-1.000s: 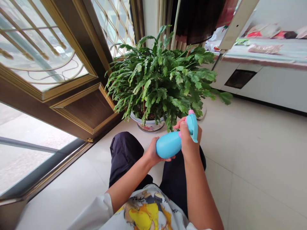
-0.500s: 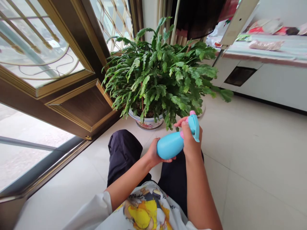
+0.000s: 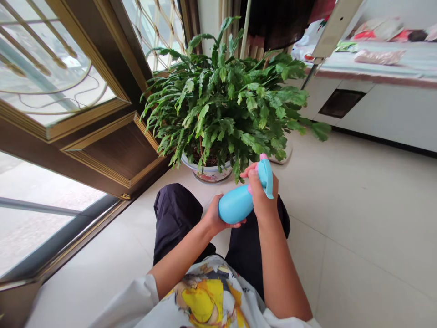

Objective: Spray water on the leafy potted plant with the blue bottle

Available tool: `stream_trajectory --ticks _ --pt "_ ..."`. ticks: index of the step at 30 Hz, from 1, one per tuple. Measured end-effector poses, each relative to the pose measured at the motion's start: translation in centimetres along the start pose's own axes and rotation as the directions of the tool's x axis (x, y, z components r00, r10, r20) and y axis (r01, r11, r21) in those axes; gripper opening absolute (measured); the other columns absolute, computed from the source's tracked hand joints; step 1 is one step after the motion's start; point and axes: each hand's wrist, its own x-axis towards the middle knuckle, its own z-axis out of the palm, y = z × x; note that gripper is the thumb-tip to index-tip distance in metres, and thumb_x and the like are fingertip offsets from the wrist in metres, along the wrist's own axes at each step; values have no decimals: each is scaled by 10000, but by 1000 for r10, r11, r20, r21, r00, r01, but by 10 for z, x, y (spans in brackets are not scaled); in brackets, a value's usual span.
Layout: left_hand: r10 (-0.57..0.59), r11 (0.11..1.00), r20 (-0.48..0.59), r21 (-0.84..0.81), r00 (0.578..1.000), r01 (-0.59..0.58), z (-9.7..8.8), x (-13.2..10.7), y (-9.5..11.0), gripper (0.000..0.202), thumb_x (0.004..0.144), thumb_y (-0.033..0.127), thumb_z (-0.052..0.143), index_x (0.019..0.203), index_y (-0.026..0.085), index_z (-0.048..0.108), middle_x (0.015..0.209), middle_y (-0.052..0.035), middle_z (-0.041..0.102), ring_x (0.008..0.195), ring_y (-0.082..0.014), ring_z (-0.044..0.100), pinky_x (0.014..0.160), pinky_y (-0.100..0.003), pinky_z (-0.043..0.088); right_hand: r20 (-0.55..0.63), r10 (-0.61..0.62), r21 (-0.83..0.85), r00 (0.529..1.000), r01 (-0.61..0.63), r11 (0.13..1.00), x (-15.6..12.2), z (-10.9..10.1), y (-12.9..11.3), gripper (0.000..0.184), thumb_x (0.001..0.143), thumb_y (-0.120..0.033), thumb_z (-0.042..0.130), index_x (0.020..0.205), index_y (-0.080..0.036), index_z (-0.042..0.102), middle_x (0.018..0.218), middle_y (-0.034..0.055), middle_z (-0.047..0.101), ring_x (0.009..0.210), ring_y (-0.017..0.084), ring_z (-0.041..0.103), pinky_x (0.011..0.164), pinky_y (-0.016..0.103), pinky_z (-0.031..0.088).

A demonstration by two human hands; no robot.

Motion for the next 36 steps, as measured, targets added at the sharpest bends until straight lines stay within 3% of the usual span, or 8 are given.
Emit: stream_trajectory --ticks 4,7,10,14,20,26,36 --pt "-7 1000 -8 -4 1000 7 -8 -2 -1 696 926 561 296 1449 118 417 932 -182 699 674 -336 711 497 -371 526 57 27 -51 998 -24 998 -10 10 -11 239 878 -467 564 804 -247 622 728 21 675 727 223 676 662 364 534" --pt "-1 999 4 -42 1000 1 -26 -6 -6 647 920 530 330 1369 90 485 843 -165 705 634 -320 701 465 -342 507 169 -37 -125 985 59 990 -25 25 -17 193 875 -438 580 841 -251 614 764 18 679 708 212 644 691 370 532" --pt "32 994 -28 -105 999 -35 -47 -13 -11 613 902 500 388 1328 77 509 811 -160 708 609 -298 684 464 -342 512 245 -90 -74 965 112 991 -40 42 -17 158 886 -404 569 824 -258 572 746 -2 647 675 193 614 712 366 532" --pt "55 987 -110 -143 992 -71 -61 -25 -12 602 899 481 373 1342 93 500 824 -154 708 616 -302 684 463 -346 506 292 -63 -18 954 72 997 -49 59 -12 166 890 -393 545 793 -258 546 694 -4 601 649 195 591 690 366 521" --pt "58 984 -115 -159 992 -76 -63 -31 -7 613 895 479 372 1351 88 493 872 -178 708 688 -336 701 485 -345 512 339 -2 31 941 -9 999 -43 67 -9 176 876 -407 557 789 -254 545 722 1 625 641 181 590 667 345 518" --pt "39 981 -87 -188 995 -55 -65 -21 -15 632 883 496 375 1348 86 497 885 -177 705 714 -344 706 500 -353 524 367 -7 30 930 -4 1000 -41 59 -4 146 873 -362 558 801 -235 560 688 -9 590 610 159 565 587 296 483" --pt "36 984 -51 -170 998 -44 -61 -14 -15 619 885 494 392 1343 96 512 925 -179 699 749 -347 701 516 -360 520 354 -9 52 935 -10 999 -37 51 -1 154 886 -374 571 822 -234 583 713 -7 575 671 164 568 626 303 501"
